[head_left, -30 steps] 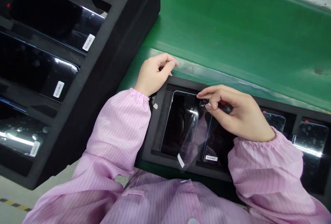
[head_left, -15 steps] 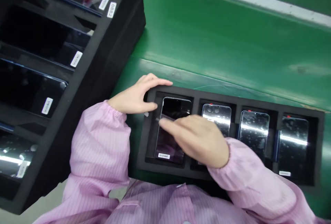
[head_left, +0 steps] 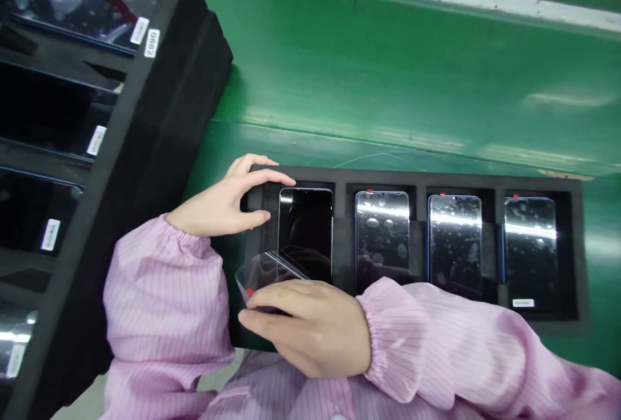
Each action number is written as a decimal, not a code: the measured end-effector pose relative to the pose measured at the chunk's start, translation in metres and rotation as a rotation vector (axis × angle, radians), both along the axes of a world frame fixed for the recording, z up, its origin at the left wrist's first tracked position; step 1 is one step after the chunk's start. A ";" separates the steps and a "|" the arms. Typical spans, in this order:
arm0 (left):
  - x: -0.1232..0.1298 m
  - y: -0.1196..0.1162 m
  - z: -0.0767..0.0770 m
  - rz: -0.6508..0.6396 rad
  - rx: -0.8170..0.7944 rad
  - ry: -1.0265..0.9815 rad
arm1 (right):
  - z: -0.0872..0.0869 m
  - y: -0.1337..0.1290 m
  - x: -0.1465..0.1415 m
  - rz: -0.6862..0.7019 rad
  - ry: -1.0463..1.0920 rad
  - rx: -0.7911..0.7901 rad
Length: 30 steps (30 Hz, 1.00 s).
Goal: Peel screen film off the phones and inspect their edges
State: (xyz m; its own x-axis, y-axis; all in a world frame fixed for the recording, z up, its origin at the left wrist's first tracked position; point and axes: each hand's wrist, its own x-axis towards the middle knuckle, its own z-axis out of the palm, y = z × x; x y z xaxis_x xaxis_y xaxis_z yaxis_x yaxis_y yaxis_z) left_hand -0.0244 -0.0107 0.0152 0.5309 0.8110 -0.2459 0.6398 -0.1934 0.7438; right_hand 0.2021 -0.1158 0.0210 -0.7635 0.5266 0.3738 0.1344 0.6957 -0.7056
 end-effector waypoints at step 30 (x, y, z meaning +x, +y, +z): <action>0.030 -0.023 -0.010 0.723 0.321 -0.297 | -0.068 0.123 0.016 -0.437 -0.148 0.452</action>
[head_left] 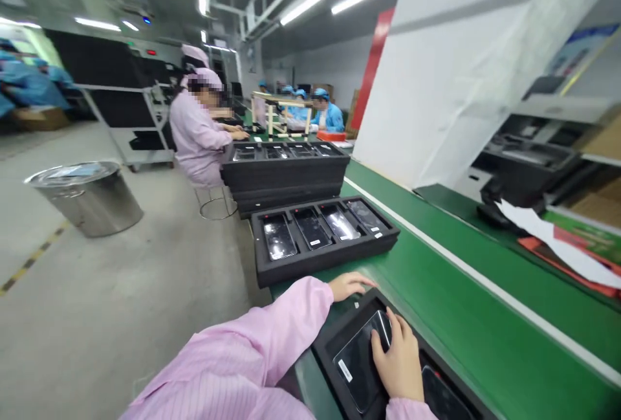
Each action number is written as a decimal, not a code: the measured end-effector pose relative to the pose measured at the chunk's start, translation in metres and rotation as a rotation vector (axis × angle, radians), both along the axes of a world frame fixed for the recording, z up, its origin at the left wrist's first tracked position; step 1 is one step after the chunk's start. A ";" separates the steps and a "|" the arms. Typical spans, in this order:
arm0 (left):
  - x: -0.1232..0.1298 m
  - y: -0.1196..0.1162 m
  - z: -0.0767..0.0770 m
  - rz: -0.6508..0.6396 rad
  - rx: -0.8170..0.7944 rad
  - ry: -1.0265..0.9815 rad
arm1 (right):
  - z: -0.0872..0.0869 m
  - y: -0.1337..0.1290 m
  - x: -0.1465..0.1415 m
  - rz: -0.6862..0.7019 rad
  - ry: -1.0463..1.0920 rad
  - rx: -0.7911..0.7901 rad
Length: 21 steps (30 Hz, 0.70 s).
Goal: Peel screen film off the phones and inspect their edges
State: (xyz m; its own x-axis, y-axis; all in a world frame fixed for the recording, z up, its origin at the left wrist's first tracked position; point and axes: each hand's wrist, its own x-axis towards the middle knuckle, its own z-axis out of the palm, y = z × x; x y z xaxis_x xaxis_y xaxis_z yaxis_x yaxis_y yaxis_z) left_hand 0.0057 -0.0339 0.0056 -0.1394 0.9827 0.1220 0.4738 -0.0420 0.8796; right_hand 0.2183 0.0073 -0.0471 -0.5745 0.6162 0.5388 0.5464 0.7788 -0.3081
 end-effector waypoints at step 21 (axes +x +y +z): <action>0.097 -0.157 -0.030 0.525 -0.116 0.052 | 0.017 0.010 -0.003 0.060 -0.139 -0.130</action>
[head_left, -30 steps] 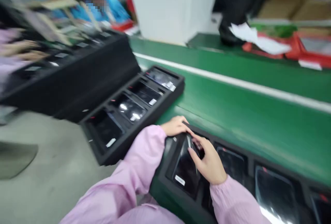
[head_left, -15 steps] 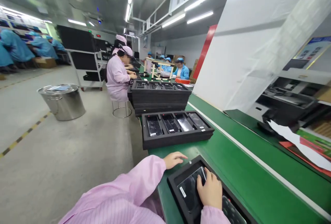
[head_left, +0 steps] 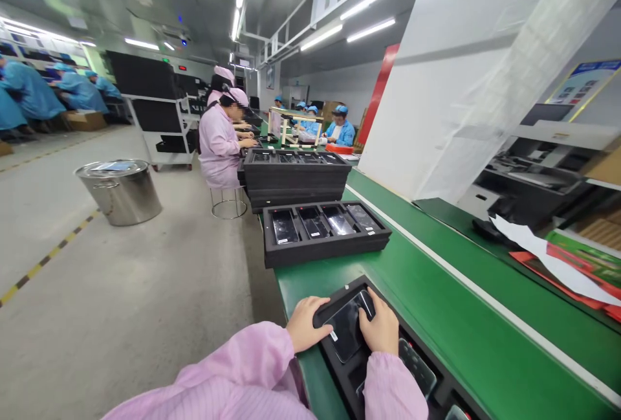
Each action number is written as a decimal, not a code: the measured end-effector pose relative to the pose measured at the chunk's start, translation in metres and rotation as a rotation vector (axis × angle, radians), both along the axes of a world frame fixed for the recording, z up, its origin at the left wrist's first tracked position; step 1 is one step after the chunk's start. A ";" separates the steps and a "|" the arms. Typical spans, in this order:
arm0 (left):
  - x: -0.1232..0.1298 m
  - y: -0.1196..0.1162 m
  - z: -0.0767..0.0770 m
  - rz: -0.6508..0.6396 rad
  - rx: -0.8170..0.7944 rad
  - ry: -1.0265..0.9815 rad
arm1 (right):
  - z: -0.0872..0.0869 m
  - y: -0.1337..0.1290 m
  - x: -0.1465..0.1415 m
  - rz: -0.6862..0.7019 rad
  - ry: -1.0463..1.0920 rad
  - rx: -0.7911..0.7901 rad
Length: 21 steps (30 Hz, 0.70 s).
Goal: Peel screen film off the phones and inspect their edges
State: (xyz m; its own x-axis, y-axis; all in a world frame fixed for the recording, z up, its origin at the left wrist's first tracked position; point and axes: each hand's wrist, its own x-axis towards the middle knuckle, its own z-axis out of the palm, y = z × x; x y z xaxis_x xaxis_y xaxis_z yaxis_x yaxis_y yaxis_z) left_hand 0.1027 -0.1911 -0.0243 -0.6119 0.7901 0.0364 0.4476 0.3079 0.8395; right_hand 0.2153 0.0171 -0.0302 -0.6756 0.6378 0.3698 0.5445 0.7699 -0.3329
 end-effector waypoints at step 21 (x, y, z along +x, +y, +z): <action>-0.083 0.116 0.044 -0.447 -0.024 0.047 | 0.013 -0.015 0.017 -0.053 -0.022 -0.136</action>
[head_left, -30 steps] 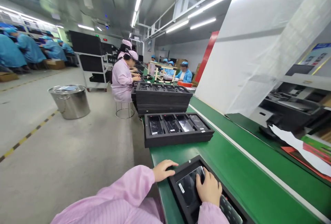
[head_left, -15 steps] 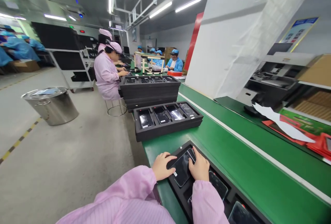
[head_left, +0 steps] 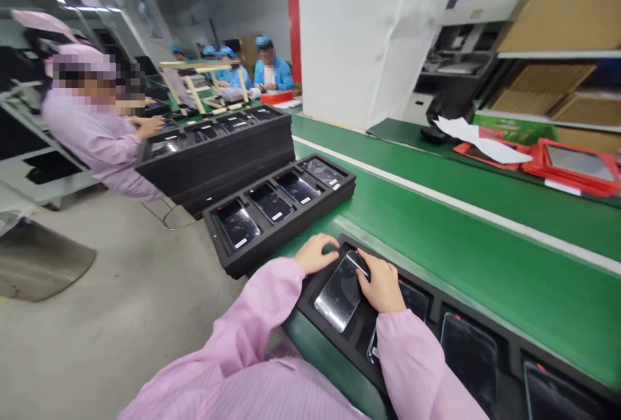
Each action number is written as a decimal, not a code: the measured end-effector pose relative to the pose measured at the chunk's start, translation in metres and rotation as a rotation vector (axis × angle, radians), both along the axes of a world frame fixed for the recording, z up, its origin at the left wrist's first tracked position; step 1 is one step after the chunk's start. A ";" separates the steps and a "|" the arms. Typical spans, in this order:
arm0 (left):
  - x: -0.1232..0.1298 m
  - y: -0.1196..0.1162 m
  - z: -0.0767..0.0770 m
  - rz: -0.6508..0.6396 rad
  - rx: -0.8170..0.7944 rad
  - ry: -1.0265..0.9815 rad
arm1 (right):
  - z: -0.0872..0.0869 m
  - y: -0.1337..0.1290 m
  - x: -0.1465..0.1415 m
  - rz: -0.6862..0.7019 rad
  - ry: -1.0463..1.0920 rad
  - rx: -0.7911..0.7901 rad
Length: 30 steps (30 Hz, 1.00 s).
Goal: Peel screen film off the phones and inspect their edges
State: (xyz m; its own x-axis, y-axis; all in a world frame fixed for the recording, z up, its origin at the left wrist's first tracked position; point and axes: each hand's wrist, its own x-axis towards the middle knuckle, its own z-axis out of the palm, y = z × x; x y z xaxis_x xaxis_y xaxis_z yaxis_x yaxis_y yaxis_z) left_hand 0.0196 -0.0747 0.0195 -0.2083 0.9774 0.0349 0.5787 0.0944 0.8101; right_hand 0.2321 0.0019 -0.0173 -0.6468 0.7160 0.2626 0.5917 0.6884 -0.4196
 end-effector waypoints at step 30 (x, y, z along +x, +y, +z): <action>0.004 0.098 -0.029 -0.143 -0.046 -0.455 | 0.061 -0.041 0.017 0.101 -0.034 -0.055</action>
